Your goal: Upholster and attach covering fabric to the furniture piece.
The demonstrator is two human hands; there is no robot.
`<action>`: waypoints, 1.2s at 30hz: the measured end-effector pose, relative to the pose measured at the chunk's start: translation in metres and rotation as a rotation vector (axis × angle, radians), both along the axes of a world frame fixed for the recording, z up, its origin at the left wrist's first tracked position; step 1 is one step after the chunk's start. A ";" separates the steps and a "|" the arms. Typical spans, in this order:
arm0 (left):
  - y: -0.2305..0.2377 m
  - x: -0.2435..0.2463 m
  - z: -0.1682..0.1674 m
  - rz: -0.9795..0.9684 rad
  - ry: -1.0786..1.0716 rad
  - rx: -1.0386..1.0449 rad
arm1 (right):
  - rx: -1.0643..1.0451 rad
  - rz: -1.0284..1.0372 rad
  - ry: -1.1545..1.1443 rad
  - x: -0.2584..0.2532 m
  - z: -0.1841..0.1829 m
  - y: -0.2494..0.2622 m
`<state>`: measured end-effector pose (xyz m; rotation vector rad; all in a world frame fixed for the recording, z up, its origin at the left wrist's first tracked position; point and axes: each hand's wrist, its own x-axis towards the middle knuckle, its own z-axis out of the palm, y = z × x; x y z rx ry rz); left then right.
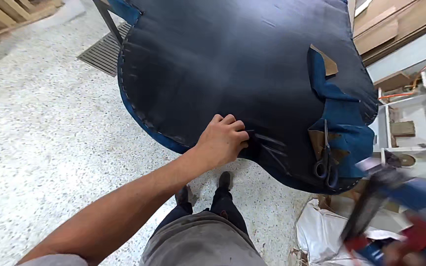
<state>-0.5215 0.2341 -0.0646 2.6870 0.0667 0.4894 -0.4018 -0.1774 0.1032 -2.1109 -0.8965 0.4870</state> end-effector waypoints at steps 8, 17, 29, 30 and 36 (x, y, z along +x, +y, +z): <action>0.004 0.012 0.008 -0.019 0.062 -0.158 | -0.033 -0.348 -0.113 -0.133 -0.126 0.134; 0.008 0.014 0.016 0.008 0.165 -0.220 | -0.075 -0.382 -0.188 -0.105 -0.136 0.166; 0.024 0.016 0.009 -0.057 0.021 -0.535 | -0.032 -0.344 -0.046 -0.099 -0.125 0.185; 0.023 0.016 0.008 -0.059 -0.008 -0.533 | -0.023 -0.343 -0.034 -0.099 -0.125 0.187; 0.027 0.015 0.011 -0.051 0.052 -0.562 | -0.058 -0.362 -0.010 -0.099 -0.123 0.194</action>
